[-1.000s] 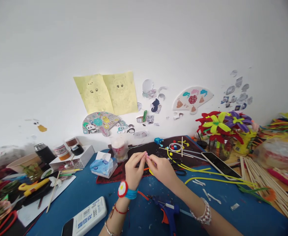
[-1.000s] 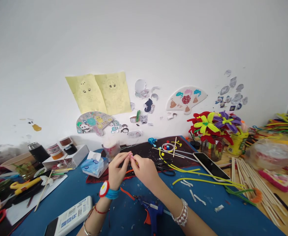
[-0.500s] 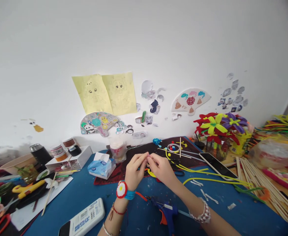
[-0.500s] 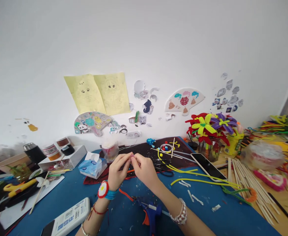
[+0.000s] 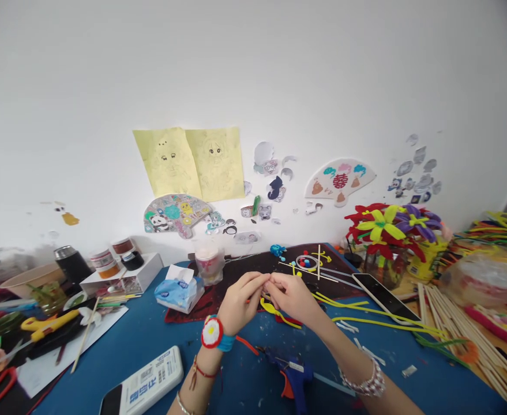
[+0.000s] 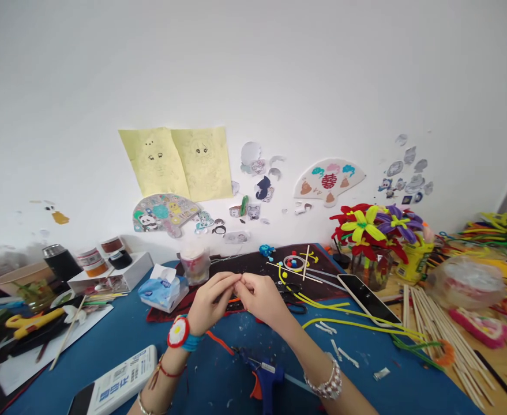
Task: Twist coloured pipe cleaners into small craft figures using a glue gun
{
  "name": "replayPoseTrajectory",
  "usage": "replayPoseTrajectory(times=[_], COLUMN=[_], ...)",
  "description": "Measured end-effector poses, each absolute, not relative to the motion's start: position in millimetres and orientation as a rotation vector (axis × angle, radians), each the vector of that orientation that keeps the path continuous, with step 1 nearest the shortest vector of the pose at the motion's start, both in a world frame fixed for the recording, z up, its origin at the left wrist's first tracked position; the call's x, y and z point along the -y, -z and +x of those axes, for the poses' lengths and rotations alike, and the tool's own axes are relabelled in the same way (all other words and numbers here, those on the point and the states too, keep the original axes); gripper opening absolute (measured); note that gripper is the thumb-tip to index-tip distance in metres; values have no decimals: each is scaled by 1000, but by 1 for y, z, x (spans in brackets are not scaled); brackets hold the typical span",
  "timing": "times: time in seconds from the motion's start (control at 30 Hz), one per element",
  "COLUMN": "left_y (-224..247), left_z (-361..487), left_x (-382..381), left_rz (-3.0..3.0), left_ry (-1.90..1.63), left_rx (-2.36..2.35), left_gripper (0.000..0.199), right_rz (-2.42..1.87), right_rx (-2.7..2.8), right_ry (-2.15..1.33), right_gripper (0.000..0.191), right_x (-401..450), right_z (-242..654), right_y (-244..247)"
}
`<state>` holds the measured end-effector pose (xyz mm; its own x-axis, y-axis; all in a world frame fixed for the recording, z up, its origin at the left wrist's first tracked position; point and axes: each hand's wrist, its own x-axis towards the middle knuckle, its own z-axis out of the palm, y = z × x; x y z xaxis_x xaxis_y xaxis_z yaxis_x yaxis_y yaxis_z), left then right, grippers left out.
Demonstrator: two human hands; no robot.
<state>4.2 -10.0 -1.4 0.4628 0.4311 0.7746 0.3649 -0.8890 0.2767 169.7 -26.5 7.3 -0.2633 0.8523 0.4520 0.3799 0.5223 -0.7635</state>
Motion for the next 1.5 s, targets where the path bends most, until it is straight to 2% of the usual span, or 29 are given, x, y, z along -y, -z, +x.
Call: replayPoseTrajectory(times=[0.1,0.2,0.3,0.47,0.77,0.93,1.07,1.23,1.5], left_y=[0,-4,-9,-13,-8,-15,-14,-16,-30], left_z=[3,2,0,2,3,12,21,24,22], left_x=[9,10,15,20,22,37,45,51,66], left_rz=[2567,2499,2439,2440,2562,2165,1853,1866,1887], left_ry=[-1469,-1549,-1585,-1554,-1480,-1629,-1611,-1636,-1538], left_rx=[-667,-672,-704,-707,-727,-722,-678,-695,-594], left_gripper=[32,30,29,27,30,23,14,9,6], right_rz=[-987,-908,-832,-799,-709,-648,-616,-589,-470], right_rx=[1876,1916,1901,1753,1754,1744,1787,1790,1853], right_ry=[-709,-802,-754,-530,-431,-470,-322,-184,94], right_gripper=[31,19,15,25,19,18,16,12,25], right_x=[28,33,37,36,31,37,43,49,62], right_z=[172,173,173,172,174,176,180,180,185], right_y=[-10,-17,-23,-22,-16,-24,-34,-41,-41])
